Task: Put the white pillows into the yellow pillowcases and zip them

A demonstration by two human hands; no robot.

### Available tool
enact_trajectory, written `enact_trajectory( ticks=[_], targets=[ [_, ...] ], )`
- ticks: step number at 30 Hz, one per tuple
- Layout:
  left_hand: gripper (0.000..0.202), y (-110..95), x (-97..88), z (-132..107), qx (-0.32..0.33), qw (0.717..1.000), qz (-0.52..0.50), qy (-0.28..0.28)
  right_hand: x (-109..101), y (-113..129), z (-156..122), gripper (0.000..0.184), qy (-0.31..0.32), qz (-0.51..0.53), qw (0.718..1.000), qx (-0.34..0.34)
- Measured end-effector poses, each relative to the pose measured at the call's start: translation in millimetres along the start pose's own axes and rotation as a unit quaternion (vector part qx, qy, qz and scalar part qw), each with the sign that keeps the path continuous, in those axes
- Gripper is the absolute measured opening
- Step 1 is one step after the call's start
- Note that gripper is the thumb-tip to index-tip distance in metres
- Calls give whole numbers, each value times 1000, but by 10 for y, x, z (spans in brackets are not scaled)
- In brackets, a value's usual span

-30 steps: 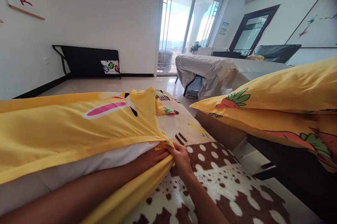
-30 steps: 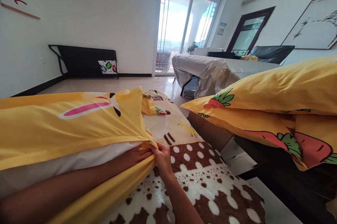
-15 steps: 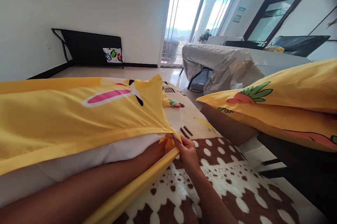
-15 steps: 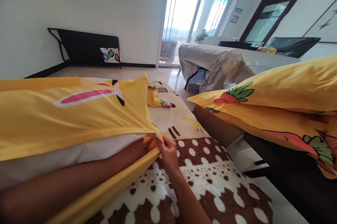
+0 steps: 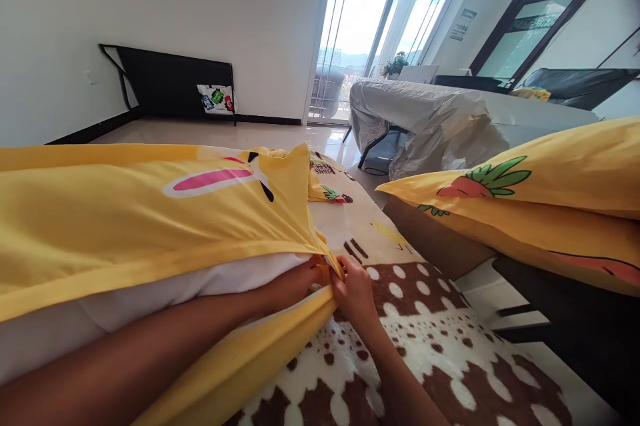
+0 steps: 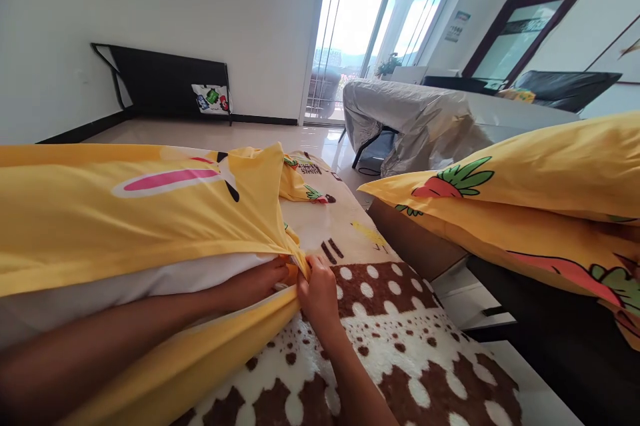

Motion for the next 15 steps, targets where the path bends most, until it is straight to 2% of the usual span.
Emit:
enact_trajectory(
  ticks=[2,4,6,10,15],
  targets=[
    [25,-105,-116,13,28,995,-94,21,10,21,-17,15,11,36,999,17],
    [30,-130,-177,29,15,986,-162,27,6,49,-32,15,13,73,997,29],
    [32,-84,-170,55,-26,984,-174,9,-13,79,-40,15,6,91,996,26],
    [30,41,-51,121,-111,972,-200,-62,-32,71,-35,19,8,103,995,18],
    [25,100,35,221,-178,963,-178,-98,-54,-59,-7,23,9,96,994,48]
  ],
)
Point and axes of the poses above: each hand's wrist, its own z-axis towards the middle knuckle, its own x-axis out of the palm, y = z × x, the point moved 8 cm from there along z, towards the middle knuckle, and after that the axes turned 9 degrees about z, right-handed, at the moved point
